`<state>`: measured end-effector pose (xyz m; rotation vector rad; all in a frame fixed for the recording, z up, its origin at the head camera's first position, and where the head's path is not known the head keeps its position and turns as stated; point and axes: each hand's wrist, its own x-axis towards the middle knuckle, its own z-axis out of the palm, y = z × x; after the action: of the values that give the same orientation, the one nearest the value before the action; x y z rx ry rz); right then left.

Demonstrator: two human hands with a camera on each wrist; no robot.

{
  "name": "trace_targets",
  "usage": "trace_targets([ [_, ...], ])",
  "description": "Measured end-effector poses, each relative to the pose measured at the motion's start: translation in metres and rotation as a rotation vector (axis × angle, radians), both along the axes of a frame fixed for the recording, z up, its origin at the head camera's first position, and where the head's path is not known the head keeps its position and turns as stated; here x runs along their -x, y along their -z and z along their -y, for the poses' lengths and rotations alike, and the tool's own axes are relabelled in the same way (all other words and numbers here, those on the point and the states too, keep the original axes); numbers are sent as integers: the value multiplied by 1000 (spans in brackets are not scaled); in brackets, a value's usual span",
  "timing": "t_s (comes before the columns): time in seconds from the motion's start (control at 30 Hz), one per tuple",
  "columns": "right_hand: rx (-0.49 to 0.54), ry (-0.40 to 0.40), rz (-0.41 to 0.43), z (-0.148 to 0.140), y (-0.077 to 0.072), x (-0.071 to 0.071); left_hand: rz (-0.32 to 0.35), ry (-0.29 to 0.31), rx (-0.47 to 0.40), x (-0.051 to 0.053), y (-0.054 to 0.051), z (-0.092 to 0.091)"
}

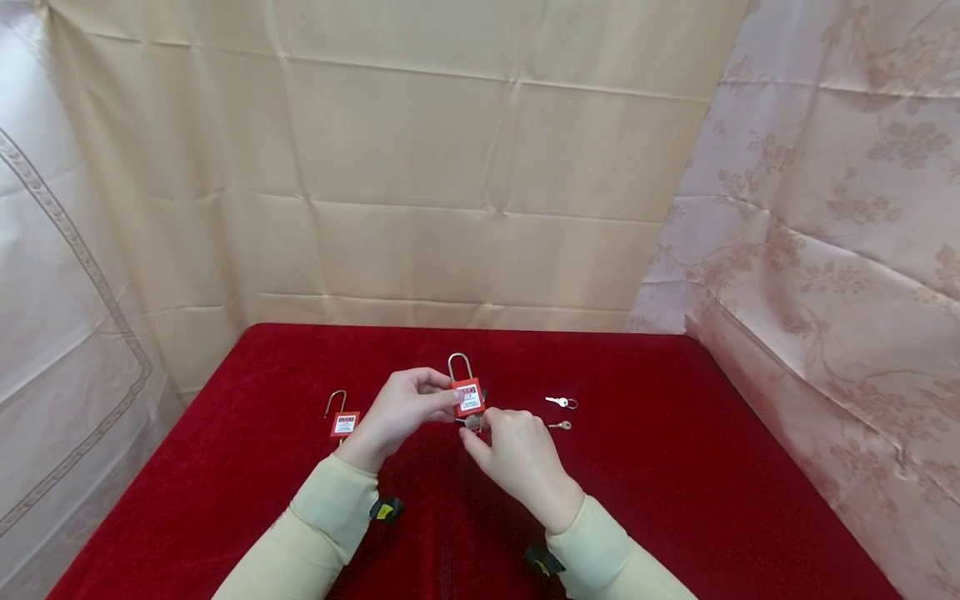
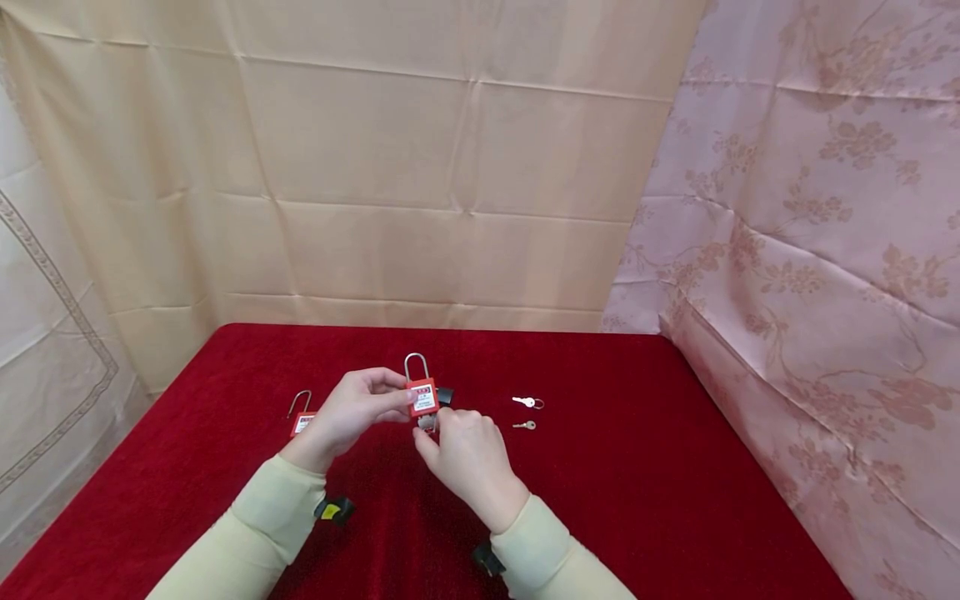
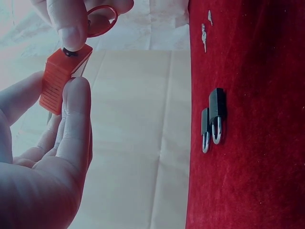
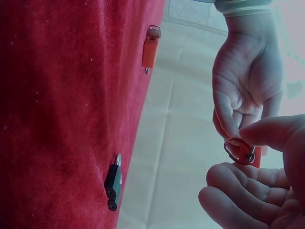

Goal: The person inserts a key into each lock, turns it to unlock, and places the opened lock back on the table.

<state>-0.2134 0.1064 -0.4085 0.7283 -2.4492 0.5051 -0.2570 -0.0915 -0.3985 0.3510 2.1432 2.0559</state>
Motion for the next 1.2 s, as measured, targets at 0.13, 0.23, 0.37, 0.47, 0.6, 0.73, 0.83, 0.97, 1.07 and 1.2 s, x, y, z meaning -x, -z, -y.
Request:
trace_targets([
  [0.13, 21, -21, 72, -1, -1, 0, 1, 2, -3, 0, 0, 0],
  [0.23, 49, -42, 133, -1, -2, 2, 2, 5, -2, 1, 1, 0],
  [0.37, 84, -65, 182, -2, -2, 3, -1, 7, 0, 1, 2, 1],
  [0.47, 102, -79, 194, -2, -1, 4, -3, 8, 0, 1, 2, 1],
  [0.6, 127, -102, 228, -2, 0, 5, -2, 10, -3, 1, 2, 1],
  [0.73, 152, -128, 304, -3, 0, 5, -5, 11, -9, 1, 2, 1],
  [0.83, 169, -148, 361, -3, 0, 5, -6, 14, -14, 1, 1, 0],
  [0.97, 196, -177, 407, -3, -1, 5, 7, 11, -26, 0, 0, 1],
  [1.07, 211, -187, 421, -3, -1, 5, 18, 10, -41, 0, -1, 0],
  [1.2, 220, -190, 434, -4, -2, 6, 25, 17, -60, 0, -1, 0],
])
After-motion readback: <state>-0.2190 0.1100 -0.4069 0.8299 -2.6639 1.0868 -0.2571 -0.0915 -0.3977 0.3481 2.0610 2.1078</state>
